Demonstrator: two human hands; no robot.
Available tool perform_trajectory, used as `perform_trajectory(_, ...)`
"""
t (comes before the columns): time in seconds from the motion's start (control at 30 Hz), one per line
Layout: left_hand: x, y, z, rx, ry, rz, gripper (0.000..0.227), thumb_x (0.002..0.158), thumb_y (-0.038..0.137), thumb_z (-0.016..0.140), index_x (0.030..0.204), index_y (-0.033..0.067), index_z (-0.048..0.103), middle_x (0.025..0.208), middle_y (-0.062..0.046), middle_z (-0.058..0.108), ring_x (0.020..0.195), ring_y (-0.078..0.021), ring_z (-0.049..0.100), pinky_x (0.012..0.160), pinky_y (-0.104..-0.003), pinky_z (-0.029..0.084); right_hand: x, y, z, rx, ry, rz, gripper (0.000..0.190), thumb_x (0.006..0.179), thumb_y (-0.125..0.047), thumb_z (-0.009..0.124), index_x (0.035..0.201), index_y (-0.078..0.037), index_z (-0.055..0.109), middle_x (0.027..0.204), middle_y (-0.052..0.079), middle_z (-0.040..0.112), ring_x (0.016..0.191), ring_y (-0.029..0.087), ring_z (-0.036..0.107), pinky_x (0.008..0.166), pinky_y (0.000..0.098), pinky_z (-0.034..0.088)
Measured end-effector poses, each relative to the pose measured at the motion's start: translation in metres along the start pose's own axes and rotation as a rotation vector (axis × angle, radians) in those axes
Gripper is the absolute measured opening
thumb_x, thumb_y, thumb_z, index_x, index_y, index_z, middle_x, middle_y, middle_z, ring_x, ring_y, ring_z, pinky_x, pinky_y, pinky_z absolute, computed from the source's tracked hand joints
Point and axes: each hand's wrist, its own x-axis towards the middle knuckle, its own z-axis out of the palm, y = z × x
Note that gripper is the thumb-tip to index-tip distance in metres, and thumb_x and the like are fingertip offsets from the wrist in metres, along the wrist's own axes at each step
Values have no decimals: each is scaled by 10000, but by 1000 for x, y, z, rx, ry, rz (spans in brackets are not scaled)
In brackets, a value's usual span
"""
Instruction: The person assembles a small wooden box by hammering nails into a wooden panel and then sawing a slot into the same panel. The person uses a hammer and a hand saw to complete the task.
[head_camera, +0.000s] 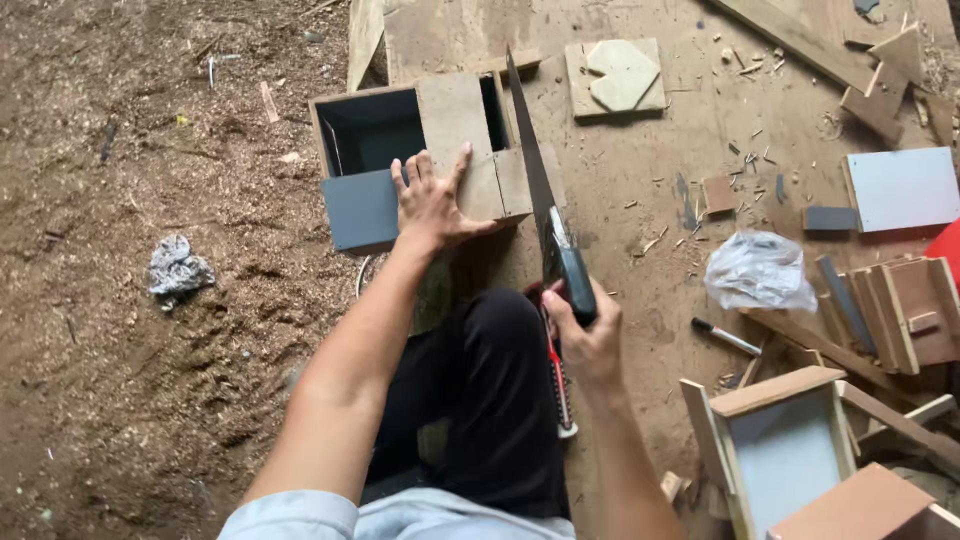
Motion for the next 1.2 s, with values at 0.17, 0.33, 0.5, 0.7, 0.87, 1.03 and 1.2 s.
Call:
perform_trajectory(0.17, 2, -4, 1, -55, 46, -34, 1368, 459, 952, 700, 1591, 365, 204, 1420, -251, 401, 1389, -413, 362, 1175, -641, 99, -14, 40, -10, -252, 81, -222, 219, 936, -134, 720, 764, -47, 615, 618, -35, 543, 533, 55, 491, 479, 249, 396)
perform_trajectory(0.33, 15, 6, 15, -318, 151, -203, 1315, 759, 908, 576, 1615, 12, 135, 1417, -266, 450, 1375, -399, 409, 1240, -596, 85, -24, 61, -24, -222, 78, -136, 261, 927, -126, 706, 701, -38, 610, 569, -36, 529, 506, 47, 470, 453, 256, 362)
perform_trajectory(0.5, 39, 17, 35, -191, 228, -386, 1252, 816, 858, 574, 1581, -29, 131, 1386, -317, 450, 1312, -449, 389, 1150, -608, 72, -4, 70, -25, -144, 53, -221, 243, 987, -125, 671, 761, -39, 650, 660, -51, 624, 597, 31, 571, 538, 242, 445)
perform_trajectory(0.7, 39, 9, 41, -196, 196, -307, 1181, 842, 833, 574, 1597, 5, 202, 1268, -264, 529, 1242, -425, 490, 1189, -664, 85, -41, 62, -40, -179, 79, -102, 357, 924, -125, 717, 614, -43, 560, 534, -46, 512, 467, 40, 465, 421, 266, 337)
perform_trajectory(0.87, 39, 8, 44, -171, 196, -293, 1086, 867, 845, 566, 1619, 132, 242, 1216, -240, 546, 1211, -411, 517, 1166, -667, 150, -13, 67, -44, -149, 38, -55, 349, 919, -108, 703, 620, -69, 526, 539, -70, 484, 469, 28, 428, 426, 261, 312)
perform_trajectory(1.03, 40, 11, 50, -102, 345, -273, 1089, 820, 868, 605, 1607, 196, 265, 1142, -225, 570, 1112, -388, 554, 1132, -661, 189, -17, 65, -55, -215, 16, -58, 368, 915, -96, 718, 619, -69, 500, 549, -70, 466, 497, 27, 408, 434, 264, 305)
perform_trajectory(1.2, 38, 10, 49, -201, 265, -294, 1049, 842, 839, 622, 1611, 213, 279, 1107, -189, 576, 1091, -345, 569, 1165, -667, 179, -37, 59, -61, -199, 9, -6, 356, 890, -77, 717, 608, -61, 500, 534, -68, 467, 473, 36, 411, 420, 269, 298)
